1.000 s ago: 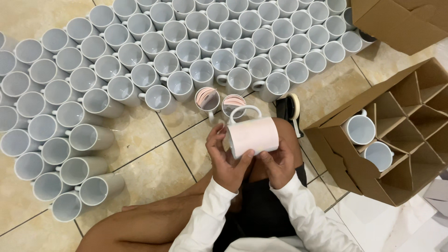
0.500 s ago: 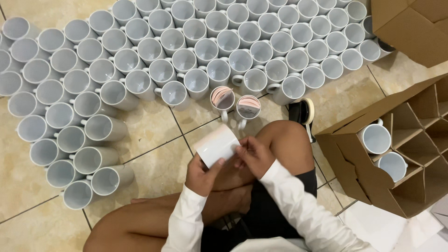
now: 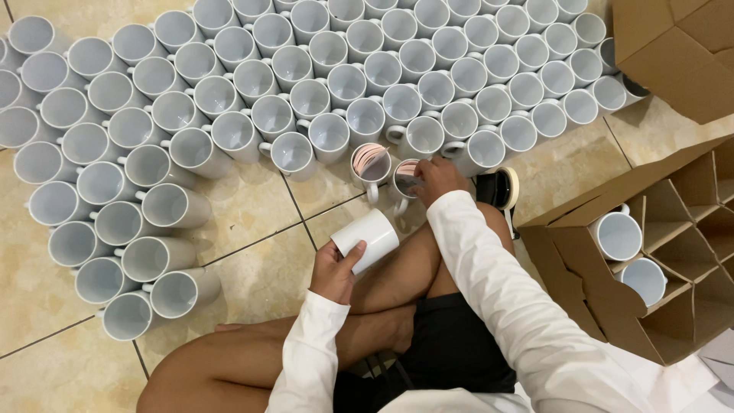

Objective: The person applies adhesive labels to the surfaces of ceramic mugs before placing them into a cardboard divider box.

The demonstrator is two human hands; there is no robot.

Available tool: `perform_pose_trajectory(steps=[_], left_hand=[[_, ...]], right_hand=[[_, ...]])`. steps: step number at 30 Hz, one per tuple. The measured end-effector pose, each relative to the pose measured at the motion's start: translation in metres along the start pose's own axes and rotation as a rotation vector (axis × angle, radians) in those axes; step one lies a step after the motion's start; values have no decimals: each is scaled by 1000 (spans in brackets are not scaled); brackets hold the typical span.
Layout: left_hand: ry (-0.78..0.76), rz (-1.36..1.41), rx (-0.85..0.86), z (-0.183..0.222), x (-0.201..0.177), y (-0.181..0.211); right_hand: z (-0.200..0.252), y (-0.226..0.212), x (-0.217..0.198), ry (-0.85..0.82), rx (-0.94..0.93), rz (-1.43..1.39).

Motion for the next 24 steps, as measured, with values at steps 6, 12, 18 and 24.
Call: perform_pose_trajectory(steps=[6,12,18,24], left_hand=[[-185,-126,117,-5,-18,-3],[-171,-139,179,1,-11,8],[-120,-57,213,-6,-14,-4],[-59,70,224,-17,-20,-25]], right_hand=[[-18,5,16,93,26,60],[-3,0,-4,80,66,26],[2,10,22,486,-101,20],[100,-67,-24,624,-385,-413]])
Point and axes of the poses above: each hand's wrist, its own z-axis away from the middle knuckle, its own x-axis out of the palm, y = z × x, the point moved 2 cm from there along -z, towards the middle knuckle, and after that the axes turned 11 degrees about z, right-handed, at the moved point
